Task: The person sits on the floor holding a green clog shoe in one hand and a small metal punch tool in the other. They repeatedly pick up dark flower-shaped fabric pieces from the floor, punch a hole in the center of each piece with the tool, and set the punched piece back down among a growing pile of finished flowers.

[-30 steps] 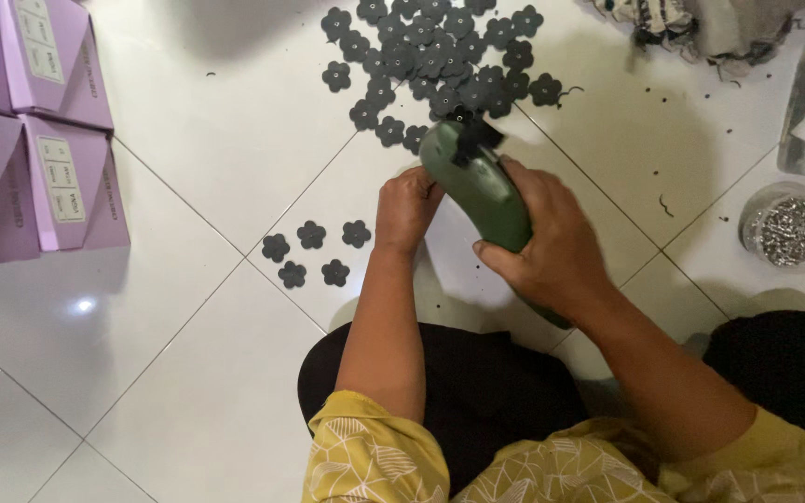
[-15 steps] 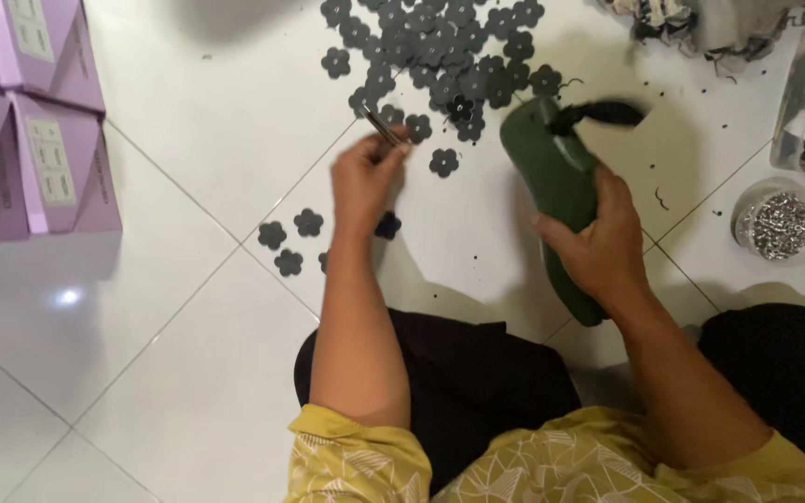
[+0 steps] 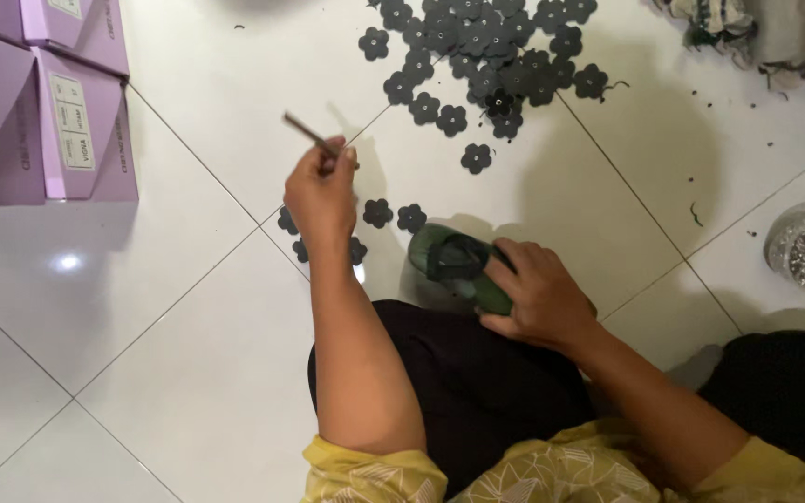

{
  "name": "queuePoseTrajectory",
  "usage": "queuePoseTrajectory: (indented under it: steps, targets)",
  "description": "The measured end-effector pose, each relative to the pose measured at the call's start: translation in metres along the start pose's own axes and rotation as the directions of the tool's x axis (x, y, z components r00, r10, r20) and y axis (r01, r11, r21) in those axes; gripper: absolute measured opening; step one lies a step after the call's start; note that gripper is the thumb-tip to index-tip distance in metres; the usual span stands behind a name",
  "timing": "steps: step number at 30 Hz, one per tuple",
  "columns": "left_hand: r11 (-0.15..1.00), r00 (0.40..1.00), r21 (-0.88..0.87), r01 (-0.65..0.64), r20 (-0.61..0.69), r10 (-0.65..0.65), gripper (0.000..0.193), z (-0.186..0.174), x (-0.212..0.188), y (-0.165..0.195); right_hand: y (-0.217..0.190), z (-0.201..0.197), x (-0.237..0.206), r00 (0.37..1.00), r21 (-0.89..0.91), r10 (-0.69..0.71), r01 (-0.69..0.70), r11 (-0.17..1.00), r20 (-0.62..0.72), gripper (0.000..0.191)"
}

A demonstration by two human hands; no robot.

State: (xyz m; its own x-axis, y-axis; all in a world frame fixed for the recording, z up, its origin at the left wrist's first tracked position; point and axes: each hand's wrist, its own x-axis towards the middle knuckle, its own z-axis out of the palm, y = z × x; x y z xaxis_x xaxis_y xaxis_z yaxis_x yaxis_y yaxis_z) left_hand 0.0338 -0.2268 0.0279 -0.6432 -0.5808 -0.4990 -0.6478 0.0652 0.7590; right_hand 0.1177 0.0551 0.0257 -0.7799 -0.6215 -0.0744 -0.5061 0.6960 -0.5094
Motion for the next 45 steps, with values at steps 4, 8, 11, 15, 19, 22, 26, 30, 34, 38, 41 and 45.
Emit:
queuePoseTrajectory:
  steps: [4, 8, 11, 15, 19, 22, 26, 30, 34, 38, 41, 45]
  targets:
    - [0.969, 0.980, -0.148, -0.199, -0.014, 0.200, 0.022, 0.010, 0.015, 0.000, -0.001, 0.010, 0.031, 0.992, 0.007, 0.072, -0.072, 0.997, -0.099, 0.074]
    - [0.973, 0.984, -0.193, -0.124, 0.107, 0.146, 0.022, 0.023, 0.020, -0.005, 0.012, 0.009, 0.064, 0.964, 0.044, 0.236, -0.233, 0.972, -0.119, 0.071]
    - [0.967, 0.984, -0.240, -0.083, 0.135, 0.118, 0.022, 0.039, 0.025, -0.012, 0.020, 0.001, 0.077, 0.923, 0.266, 0.366, -0.325, 0.908, -0.119, 0.074]
    - [0.909, 0.974, -0.396, -0.132, 0.118, 0.192, 0.022, 0.065, 0.030, -0.025, 0.019, -0.010, 0.078, 0.858, 0.577, 0.507, -0.375, 0.726, -0.080, 0.075]
    - [0.851, 0.961, -0.481, -0.211, 0.058, 0.271, 0.023, 0.080, 0.036, -0.039, 0.016, -0.009, 0.075, 0.813, 0.629, 0.580, -0.423, 0.652, -0.054, 0.066]
    - [0.874, 0.967, -0.462, -0.152, 0.112, 0.228, 0.024, 0.089, 0.036, -0.045, 0.021, -0.005, 0.073, 0.855, 0.683, 0.510, -0.315, 0.659, -0.098, 0.063]
    - [0.909, 0.965, -0.383, -0.166, 0.125, 0.229, 0.025, 0.098, 0.033, -0.046, 0.032, -0.002, 0.072, 0.842, 0.727, 0.533, -0.315, 0.609, -0.082, 0.064]
    - [0.882, 0.968, -0.439, -0.173, 0.089, 0.234, 0.025, 0.103, 0.034, -0.045, 0.038, 0.000, 0.072, 0.836, 0.759, 0.545, -0.313, 0.571, -0.065, 0.064]
    - [0.869, 0.963, -0.452, -0.201, 0.069, 0.259, 0.023, 0.103, 0.034, -0.045, 0.035, -0.002, 0.073, 0.791, 0.746, 0.611, -0.425, 0.513, 0.031, 0.072]
    - [0.906, 0.973, -0.377, -0.190, 0.052, 0.225, 0.022, 0.101, 0.034, -0.043, 0.026, -0.006, 0.075, 0.816, 0.702, 0.577, -0.406, 0.585, -0.010, 0.068]
    - [0.907, 0.973, -0.374, -0.192, 0.045, 0.225, 0.022, 0.101, 0.034, -0.042, 0.021, -0.008, 0.077, 0.808, 0.694, 0.589, -0.417, 0.587, -0.013, 0.067]
    - [0.897, 0.969, -0.390, -0.210, 0.039, 0.244, 0.022, 0.101, 0.034, -0.042, 0.020, -0.010, 0.078, 0.802, 0.686, 0.597, -0.435, 0.583, 0.002, 0.066]
